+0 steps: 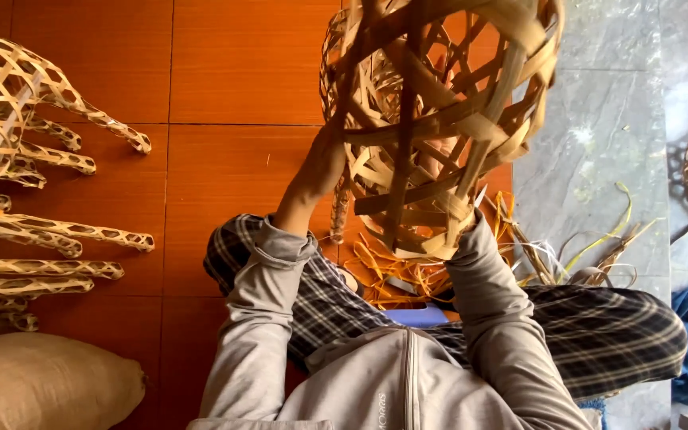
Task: Weaving and trimming a decorative giraffe figure using bamboo strips.
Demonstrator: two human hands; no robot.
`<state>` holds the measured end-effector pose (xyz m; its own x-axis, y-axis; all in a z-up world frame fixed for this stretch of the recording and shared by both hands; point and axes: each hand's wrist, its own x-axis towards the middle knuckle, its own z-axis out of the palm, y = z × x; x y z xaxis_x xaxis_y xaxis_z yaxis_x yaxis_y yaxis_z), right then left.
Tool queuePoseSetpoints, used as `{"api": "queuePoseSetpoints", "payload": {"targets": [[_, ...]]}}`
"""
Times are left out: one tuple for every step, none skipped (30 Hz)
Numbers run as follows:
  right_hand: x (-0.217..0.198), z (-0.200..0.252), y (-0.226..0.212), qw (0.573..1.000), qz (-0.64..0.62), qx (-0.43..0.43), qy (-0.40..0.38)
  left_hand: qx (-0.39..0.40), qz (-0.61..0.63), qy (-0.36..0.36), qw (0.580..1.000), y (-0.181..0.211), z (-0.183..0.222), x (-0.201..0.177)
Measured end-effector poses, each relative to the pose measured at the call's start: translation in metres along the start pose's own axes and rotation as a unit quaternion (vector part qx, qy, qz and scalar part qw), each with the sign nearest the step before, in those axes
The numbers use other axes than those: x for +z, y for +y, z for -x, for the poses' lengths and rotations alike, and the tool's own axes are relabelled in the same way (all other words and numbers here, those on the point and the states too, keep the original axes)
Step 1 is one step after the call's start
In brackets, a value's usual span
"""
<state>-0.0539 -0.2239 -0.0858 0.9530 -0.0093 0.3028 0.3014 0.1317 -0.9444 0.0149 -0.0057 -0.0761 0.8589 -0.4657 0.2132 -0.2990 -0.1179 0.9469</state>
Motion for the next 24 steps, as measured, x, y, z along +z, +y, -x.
{"api": "queuePoseSetpoints", "payload": {"targets": [[-0.004, 0.002, 0.004, 1.0, -0.004, 0.007, 0.0, 0.0, 0.0, 0.002, 1.0, -0.002, 0.0, 0.002], [-0.008, 0.004, 0.007, 1.0, -0.008, 0.015, 0.0, -0.023, 0.033, -0.012, 0.999, -0.004, 0.001, 0.005], [-0.011, 0.007, 0.011, 1.0, -0.014, 0.024, 0.002, -0.047, 0.064, -0.029, 0.996, -0.007, 0.003, 0.007], [-0.015, 0.013, 0.018, 0.999, -0.02, 0.033, 0.004, -0.05, 0.064, -0.029, 0.996, -0.012, 0.005, 0.007], [-0.021, 0.016, 0.024, 0.999, -0.026, 0.039, 0.005, -0.052, 0.071, -0.033, 0.996, -0.017, 0.005, 0.006], [-0.026, 0.019, 0.029, 0.998, -0.032, 0.046, 0.006, -0.055, 0.078, -0.038, 0.995, -0.022, 0.005, 0.005], [-0.032, 0.023, 0.034, 0.998, -0.037, 0.051, 0.008, -0.054, 0.077, -0.038, 0.995, -0.027, 0.003, 0.004], [-0.039, 0.026, 0.039, 0.998, -0.042, 0.056, 0.009, -0.056, 0.087, -0.045, 0.994, -0.032, 0.001, 0.003], [-0.045, 0.034, 0.043, 0.997, -0.047, 0.064, 0.014, -0.062, 0.099, -0.055, 0.992, -0.038, 0.001, 0.002], [-0.051, 0.044, 0.045, 0.996, -0.053, 0.071, 0.018, -0.063, 0.098, -0.058, 0.991, -0.043, 0.001, 0.001], [-0.061, 0.051, 0.045, 0.995, -0.054, 0.077, 0.02, -0.065, 0.112, -0.066, 0.989, -0.048, -0.002, 0.004], [-0.072, 0.058, 0.045, 0.995, -0.056, 0.083, 0.022, -0.066, 0.126, -0.074, 0.987, -0.054, -0.005, 0.008], [-0.07, 0.06, 0.045, 0.994, -0.061, 0.09, 0.026, -0.067, 0.125, -0.076, 0.987, -0.055, -0.006, 0.007], [-0.068, 0.062, 0.045, 0.993, -0.066, 0.097, 0.03, -0.071, 0.137, -0.085, 0.984, -0.057, -0.007, 0.007], [-0.066, 0.068, 0.044, 0.991, -0.071, 0.107, 0.033, -0.078, 0.149, -0.094, 0.981, -0.059, -0.004, 0.009], [-0.065, 0.075, 0.046, 0.989, -0.077, 0.117, 0.037, -0.082, 0.15, -0.095, 0.981, -0.029, -0.003, 0.006], [-0.063, 0.081, 0.047, 0.988, -0.083, 0.126, 0.041, -0.032, 0.097, -0.063, 0.993, 0.001, -0.004, 0.002], [-0.062, 0.086, 0.047, 0.986, -0.089, 0.136, 0.046, 0.019, 0.042, -0.033, 0.998, 0.031, -0.004, -0.003], [-0.063, 0.087, 0.046, 0.984, -0.093, 0.142, 0.047, 0.02, 0.043, -0.032, 0.998, 0.029, -0.004, -0.006], [-0.064, 0.088, 0.045, 0.983, -0.097, 0.149, 0.048, 0.02, -0.007, -0.031, 0.999, 0.028, -0.003, -0.01], [-0.067, 0.088, 0.043, 0.982, -0.099, 0.156, 0.048, 0.021, -0.056, -0.029, 0.998, 0.027, -0.002, -0.012], [-0.071, 0.089, 0.043, 0.98, -0.102, 0.163, 0.048, 0.022, -0.055, -0.026, 0.998, 0.033, 0.003, -0.016], [-0.074, 0.092, 0.042, 0.978, -0.105, 0.172, 0.048, 0.02, -0.1, -0.009, 0.995, 0.04, 0.009, -0.02], [-0.076, 0.094, 0.041, 0.976, -0.108, 0.182, 0.047, 0.018, -0.145, 0.008, 0.989, 0.046, 0.016, -0.024]]}}
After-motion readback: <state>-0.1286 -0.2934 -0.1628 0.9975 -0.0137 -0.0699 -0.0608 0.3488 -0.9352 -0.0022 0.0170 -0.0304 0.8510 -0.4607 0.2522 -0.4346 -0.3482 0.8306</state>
